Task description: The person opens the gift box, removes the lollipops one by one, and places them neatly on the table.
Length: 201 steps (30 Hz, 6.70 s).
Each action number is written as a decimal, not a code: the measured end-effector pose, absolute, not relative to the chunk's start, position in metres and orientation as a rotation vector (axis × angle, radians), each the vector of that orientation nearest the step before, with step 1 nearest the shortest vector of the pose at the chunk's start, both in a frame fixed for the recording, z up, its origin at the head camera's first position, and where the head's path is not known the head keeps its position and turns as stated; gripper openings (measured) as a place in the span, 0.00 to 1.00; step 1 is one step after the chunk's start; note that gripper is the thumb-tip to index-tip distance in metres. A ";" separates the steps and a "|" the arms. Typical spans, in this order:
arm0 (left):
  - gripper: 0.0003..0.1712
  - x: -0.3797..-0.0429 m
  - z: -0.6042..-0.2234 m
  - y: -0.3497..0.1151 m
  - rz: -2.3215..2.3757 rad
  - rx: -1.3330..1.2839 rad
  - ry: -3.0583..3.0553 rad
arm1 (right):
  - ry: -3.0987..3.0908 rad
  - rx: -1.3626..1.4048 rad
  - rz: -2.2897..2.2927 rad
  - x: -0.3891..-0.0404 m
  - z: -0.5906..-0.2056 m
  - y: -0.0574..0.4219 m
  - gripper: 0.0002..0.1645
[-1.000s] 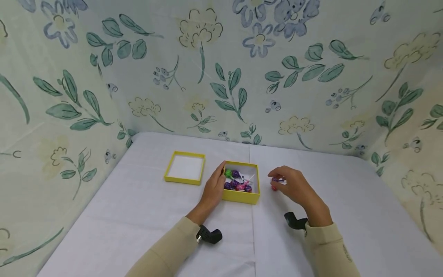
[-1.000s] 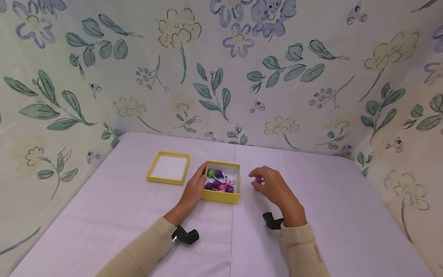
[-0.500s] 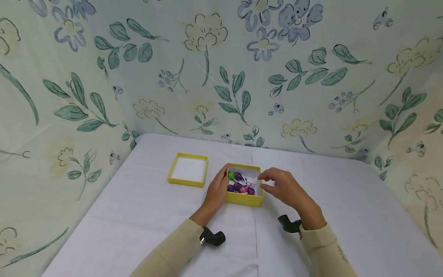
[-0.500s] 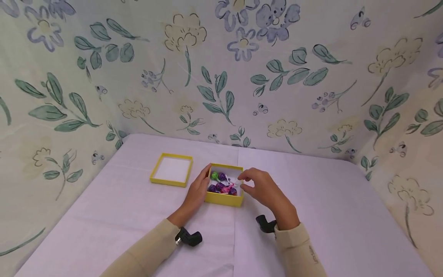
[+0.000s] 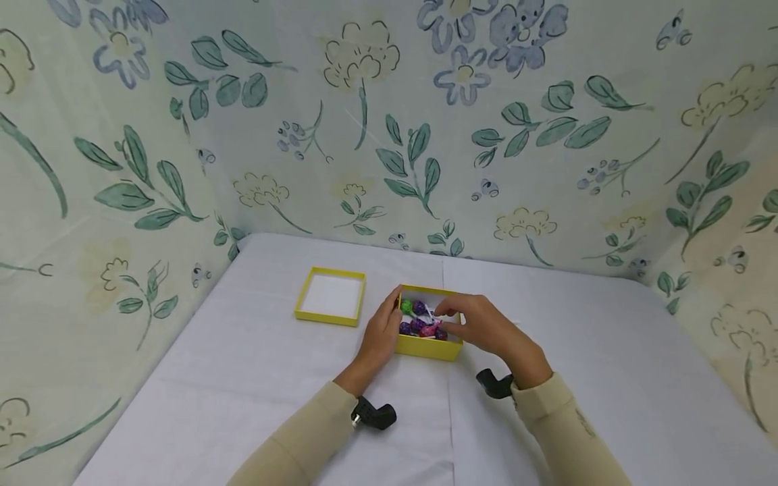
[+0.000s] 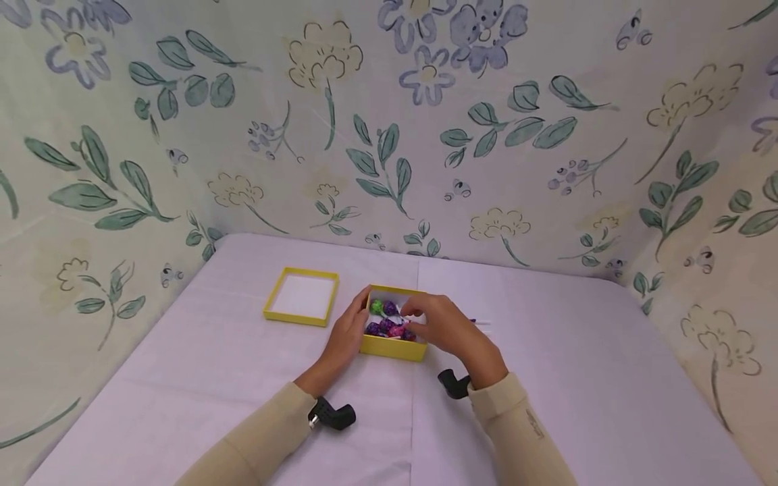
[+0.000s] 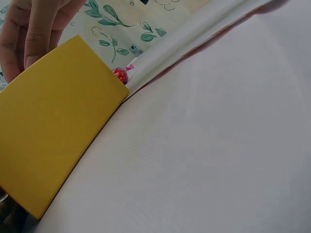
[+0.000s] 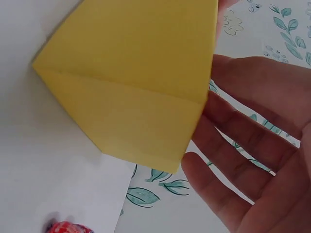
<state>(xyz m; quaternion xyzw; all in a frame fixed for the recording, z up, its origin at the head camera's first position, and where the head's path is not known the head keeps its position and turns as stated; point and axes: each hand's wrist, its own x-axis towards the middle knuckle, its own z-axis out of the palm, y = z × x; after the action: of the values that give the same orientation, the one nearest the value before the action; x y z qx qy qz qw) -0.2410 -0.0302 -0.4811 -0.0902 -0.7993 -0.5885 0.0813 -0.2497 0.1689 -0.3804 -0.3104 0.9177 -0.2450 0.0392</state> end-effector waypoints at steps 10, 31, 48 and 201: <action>0.29 -0.242 -0.483 -0.031 -1.748 -0.263 -2.388 | 2.721 -0.956 -0.669 -0.259 -0.384 0.152 0.13; 0.30 -0.242 -0.481 -0.028 -1.743 -0.266 -2.388 | 2.708 -0.939 -0.467 -0.272 -0.399 0.143 0.11; 0.29 -0.242 -0.479 -0.029 -1.720 -0.275 -2.364 | 2.708 -0.903 -0.428 -0.278 -0.401 0.141 0.11; 0.29 -0.245 -0.482 -0.023 -1.832 -0.263 -2.361 | 2.972 -0.616 -0.854 -0.226 -0.399 0.243 0.21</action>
<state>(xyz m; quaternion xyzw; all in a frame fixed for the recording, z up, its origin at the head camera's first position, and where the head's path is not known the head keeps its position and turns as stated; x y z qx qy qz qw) -0.2451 -0.0228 -0.4819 -0.0876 -0.7850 -0.6091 0.0709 -0.2255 0.2425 -0.3988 -0.1954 0.9426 -0.2707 -0.0059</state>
